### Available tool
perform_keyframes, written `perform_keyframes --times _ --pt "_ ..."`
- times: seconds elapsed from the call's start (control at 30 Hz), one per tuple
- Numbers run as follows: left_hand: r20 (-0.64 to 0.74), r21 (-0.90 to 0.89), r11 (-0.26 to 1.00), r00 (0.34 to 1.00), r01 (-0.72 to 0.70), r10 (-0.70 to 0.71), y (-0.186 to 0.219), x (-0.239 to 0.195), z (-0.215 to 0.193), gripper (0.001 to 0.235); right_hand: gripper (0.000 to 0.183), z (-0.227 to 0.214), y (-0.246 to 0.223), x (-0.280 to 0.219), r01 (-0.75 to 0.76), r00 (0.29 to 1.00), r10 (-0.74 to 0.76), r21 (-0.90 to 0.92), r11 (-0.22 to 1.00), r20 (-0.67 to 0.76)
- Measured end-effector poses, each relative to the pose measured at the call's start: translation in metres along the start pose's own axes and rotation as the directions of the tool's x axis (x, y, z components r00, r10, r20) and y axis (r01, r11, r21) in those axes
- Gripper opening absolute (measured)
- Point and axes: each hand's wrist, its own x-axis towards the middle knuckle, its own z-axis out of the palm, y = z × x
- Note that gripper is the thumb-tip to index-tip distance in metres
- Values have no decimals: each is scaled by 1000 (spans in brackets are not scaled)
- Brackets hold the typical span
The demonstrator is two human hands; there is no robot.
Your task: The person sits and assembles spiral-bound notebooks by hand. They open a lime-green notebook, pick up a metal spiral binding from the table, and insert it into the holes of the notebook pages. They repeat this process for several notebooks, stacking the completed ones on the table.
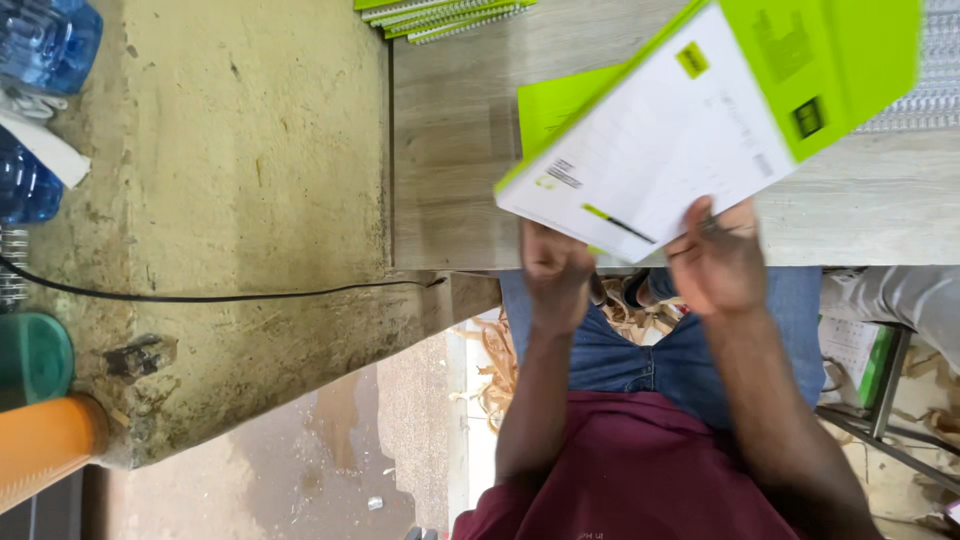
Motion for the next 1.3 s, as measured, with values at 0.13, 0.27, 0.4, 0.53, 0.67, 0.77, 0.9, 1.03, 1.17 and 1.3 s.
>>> perform_keyframes --times 0.13,0.27,0.4,0.53,0.67,0.77,0.9,1.03,1.17,1.3 --pt "-544 425 838 836 342 -65 -2 -7 20 64 19 -84 4 -28 -185 973 191 -59 981 127" --pt "-385 555 743 907 374 -169 16 -29 -20 46 83 -129 -106 -12 -322 824 341 -121 939 452" --pt "-250 569 748 939 341 -238 0 -38 3 47 48 -104 -103 -10 -287 951 299 -569 771 -75" --pt "-275 633 695 938 341 -210 -5 -37 16 58 41 -58 -99 -14 -210 974 199 -742 636 -106" --pt "-285 744 603 953 287 -102 -5 -38 39 55 21 -21 -71 -28 16 986 -152 -948 -318 68" --pt "-372 695 592 909 407 -188 1 -38 37 55 19 -4 -68 -20 51 986 -137 -963 -266 90" --pt "-516 538 690 836 485 -186 8 -18 7 58 51 8 -109 -15 -137 976 172 -990 22 -131" --pt "-567 125 966 815 228 -119 -6 -18 6 80 54 -64 -72 -18 -60 878 191 -295 953 439" --pt "-543 12 989 831 150 -120 -34 -20 32 50 62 12 -14 -25 174 978 -91 -498 850 187" --pt "-469 91 967 867 239 -170 -10 -30 -25 50 50 -25 -22 -14 217 975 -146 -571 792 167"
